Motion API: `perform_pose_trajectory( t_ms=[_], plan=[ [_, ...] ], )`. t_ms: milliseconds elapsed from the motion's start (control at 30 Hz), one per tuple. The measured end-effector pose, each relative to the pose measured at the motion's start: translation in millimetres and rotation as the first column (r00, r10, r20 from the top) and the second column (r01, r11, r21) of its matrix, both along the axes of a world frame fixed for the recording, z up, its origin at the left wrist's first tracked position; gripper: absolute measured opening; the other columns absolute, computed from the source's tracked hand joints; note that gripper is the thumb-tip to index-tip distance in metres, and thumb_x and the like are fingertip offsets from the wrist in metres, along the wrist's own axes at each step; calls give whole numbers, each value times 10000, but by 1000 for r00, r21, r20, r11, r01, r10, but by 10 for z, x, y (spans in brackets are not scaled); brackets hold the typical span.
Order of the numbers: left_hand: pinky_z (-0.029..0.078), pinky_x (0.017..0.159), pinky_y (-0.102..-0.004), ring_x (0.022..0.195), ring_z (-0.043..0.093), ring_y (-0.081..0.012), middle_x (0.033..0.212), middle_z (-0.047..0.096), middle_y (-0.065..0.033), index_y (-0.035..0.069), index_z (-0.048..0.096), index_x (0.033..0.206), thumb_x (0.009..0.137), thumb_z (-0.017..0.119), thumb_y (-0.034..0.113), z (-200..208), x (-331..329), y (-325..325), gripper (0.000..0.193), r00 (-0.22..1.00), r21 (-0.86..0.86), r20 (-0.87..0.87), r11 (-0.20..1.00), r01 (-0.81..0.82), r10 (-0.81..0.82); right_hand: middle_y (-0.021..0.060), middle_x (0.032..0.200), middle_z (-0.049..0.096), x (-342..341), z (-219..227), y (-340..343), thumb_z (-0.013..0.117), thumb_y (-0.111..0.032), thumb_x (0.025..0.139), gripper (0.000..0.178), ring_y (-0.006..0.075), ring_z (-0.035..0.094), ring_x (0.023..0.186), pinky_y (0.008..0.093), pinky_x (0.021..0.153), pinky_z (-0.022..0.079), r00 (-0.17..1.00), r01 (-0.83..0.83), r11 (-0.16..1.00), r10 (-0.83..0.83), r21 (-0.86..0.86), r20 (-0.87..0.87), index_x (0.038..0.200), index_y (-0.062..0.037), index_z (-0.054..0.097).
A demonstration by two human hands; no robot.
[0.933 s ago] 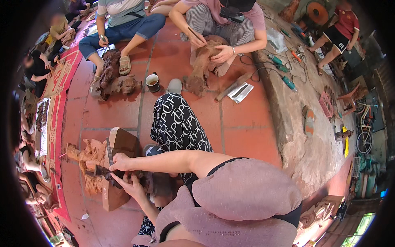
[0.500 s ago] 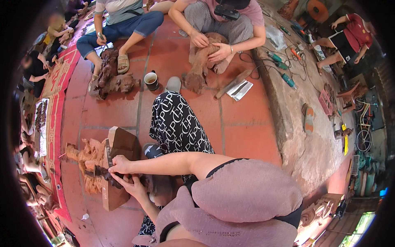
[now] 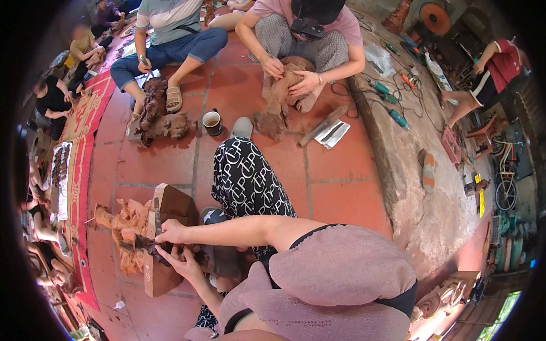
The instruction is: The person carves a piece of wood using a chisel, shaping it by hand while sitting on the floor. The person rotates the wood to access different sides and continues to refine the shape.
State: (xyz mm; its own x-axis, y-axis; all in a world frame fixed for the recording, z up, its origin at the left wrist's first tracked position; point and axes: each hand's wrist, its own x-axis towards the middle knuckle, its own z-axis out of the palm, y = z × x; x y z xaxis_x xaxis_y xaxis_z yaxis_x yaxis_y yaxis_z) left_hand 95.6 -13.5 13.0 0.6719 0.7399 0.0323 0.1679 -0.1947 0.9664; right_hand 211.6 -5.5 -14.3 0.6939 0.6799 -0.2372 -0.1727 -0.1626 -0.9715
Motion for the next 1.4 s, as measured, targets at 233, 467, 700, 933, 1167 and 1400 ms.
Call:
perform_pose_trajectory(
  t_ms=[233,467,700,933,1167,1400],
  plan=[
    [468,692,-266,820,559,-171,1048,557,-153,132,110,1414,815,556,26,-122,-17,58,754,1000,-142,17,990,15,-12,132,583,546,15,-28,-10,737,-276,648,348,162,525,555,332,518,427,995,5,1000,-6,-5,-95,623,24,563],
    [465,640,-251,735,548,-143,1022,558,-143,139,101,1413,824,554,31,-136,10,26,751,999,-106,23,994,35,-33,107,575,554,-9,-121,17,755,-234,639,309,132,510,545,336,504,421,1000,29,999,-28,36,-8,598,2,561],
    [462,626,-230,759,551,-146,1065,538,-155,111,108,1409,818,552,7,-166,15,30,746,995,-107,93,993,50,-40,132,584,575,-19,-192,70,749,-323,606,367,152,543,530,325,495,431,986,8,1000,-4,-26,168,577,3,583],
    [449,578,-215,722,555,-138,1038,552,-157,112,106,1408,821,561,23,-223,-6,16,748,997,-30,62,999,38,-36,154,595,568,-71,-471,194,770,-315,570,397,188,552,550,341,490,428,925,91,993,-113,78,363,593,16,551],
    [433,568,-211,700,540,-123,1028,550,-157,140,83,1414,812,553,3,-240,-15,51,776,995,16,87,998,57,-58,167,604,577,-64,-330,152,744,-331,585,380,222,564,545,344,506,443,978,42,999,-47,28,203,605,17,593],
    [464,671,-236,827,551,-157,1094,525,-174,116,67,1413,808,533,-7,-49,60,0,773,995,-161,-12,983,91,-94,156,616,587,58,-273,74,725,-336,608,364,228,584,580,345,533,451,969,58,998,-64,34,240,621,7,603]
  ],
)
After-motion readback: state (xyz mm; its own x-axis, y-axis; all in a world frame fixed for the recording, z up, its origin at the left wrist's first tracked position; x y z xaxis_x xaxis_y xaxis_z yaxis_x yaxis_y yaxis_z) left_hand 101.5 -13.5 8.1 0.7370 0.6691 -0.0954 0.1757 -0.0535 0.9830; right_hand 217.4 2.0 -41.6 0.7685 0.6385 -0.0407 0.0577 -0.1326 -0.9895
